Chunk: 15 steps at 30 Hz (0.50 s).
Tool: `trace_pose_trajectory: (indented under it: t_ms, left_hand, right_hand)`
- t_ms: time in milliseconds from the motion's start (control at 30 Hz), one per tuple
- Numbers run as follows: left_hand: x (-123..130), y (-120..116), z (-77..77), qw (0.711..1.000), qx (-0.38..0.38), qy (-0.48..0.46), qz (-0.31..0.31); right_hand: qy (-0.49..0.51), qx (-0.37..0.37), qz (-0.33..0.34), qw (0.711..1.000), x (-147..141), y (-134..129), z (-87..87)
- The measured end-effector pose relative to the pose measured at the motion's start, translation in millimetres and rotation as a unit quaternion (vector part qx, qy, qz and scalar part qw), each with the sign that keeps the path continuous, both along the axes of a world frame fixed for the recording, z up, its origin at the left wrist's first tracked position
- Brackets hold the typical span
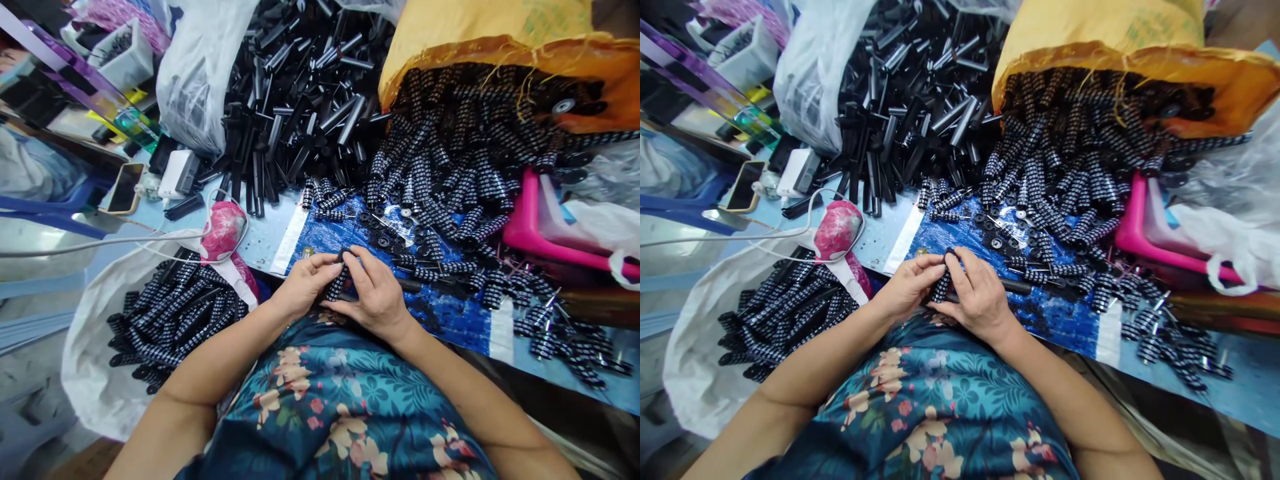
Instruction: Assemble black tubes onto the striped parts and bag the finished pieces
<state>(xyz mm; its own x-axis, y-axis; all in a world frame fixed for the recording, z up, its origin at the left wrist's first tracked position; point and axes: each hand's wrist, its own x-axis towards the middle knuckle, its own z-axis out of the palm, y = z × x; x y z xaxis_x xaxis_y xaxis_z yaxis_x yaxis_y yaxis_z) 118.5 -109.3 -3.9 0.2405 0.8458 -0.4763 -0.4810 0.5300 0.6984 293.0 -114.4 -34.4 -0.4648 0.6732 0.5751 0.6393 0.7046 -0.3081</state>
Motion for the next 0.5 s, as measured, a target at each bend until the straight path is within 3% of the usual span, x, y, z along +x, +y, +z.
trace_pose_trajectory:
  t_ms: [167,333,433,500]
  left_hand:
    - [-15,2,-4.5,0.996,0.049,0.079,0.002]
    - [-51,17,-5.5,0.964,0.144,0.178,0.138]
    - [-65,27,-11.8,0.940,0.175,0.218,0.197]
    - [-62,30,-17.8,0.928,0.210,0.260,0.163]
  right_hand:
    - [-0.007,-0.030,-0.016,0.999,-1,9,-2.9]
    - [-0.141,-0.059,-0.061,0.986,5,10,-7.8]
    - [-0.106,-0.067,-0.089,0.988,22,3,-6.0]
    - [-0.064,-0.079,-0.096,0.990,36,1,-4.1]
